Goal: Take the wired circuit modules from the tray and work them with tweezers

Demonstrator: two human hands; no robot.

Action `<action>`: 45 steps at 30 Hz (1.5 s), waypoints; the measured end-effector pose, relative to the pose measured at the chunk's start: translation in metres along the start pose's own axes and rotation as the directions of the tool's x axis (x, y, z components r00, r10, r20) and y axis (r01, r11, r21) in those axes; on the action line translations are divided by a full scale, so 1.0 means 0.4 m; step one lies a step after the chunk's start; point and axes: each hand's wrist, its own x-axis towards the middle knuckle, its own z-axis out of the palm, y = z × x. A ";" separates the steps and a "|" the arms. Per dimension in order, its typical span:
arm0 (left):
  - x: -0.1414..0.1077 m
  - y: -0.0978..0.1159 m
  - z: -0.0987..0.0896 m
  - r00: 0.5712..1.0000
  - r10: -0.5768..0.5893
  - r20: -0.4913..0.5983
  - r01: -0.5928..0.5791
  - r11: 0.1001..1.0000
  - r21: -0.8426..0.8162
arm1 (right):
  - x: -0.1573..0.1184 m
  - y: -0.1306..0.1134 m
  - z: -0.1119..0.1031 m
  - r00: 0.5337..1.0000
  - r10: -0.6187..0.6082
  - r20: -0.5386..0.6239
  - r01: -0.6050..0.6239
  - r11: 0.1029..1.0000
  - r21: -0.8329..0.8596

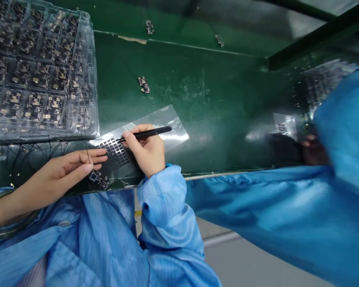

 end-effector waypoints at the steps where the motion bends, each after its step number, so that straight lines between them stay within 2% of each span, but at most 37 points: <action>1: 0.000 0.000 0.001 1.000 -0.002 -0.001 0.002 1.000 -0.002 | 0.000 0.001 0.000 1.000 -0.005 -0.012 0.005 1.000 0.006; 6: -0.001 0.001 0.002 1.000 -0.001 -0.002 0.001 1.000 -0.014 | 0.000 0.000 0.003 0.999 -0.040 -0.015 0.039 0.997 -0.059; 11: -0.001 0.001 0.002 1.000 0.003 -0.002 -0.003 1.000 -0.029 | -0.002 -0.004 0.003 0.999 -0.021 -0.039 0.020 1.000 -0.024; 18: -0.001 -0.003 0.002 1.000 0.016 0.001 -0.016 0.999 -0.041 | 0.001 0.006 0.005 0.999 -0.023 -0.037 0.021 0.998 -0.061; 23: 0.001 -0.007 0.002 0.999 0.037 0.002 -0.037 0.999 -0.039 | 0.001 -0.002 0.006 0.998 0.004 -0.064 -0.002 0.999 0.034; 31: -0.005 -0.003 0.003 0.988 0.124 -0.086 -0.127 0.992 -0.027 | -0.064 -0.031 0.011 0.982 -0.053 -0.180 0.097 0.965 0.245; 37: -0.006 -0.011 0.001 0.991 0.117 -0.070 -0.123 0.988 -0.089 | -0.061 -0.014 0.004 0.996 -0.011 -0.090 0.041 0.941 0.335; 41: -0.006 -0.008 -0.004 0.995 0.062 -0.076 -0.069 0.993 -0.093 | -0.044 -0.016 -0.020 0.996 -0.006 -0.092 0.036 0.945 0.326; 45: -0.010 0.000 -0.003 0.992 0.082 -0.093 -0.091 0.990 -0.106 | -0.066 -0.045 -0.021 0.987 -0.066 -0.146 0.105 0.953 0.283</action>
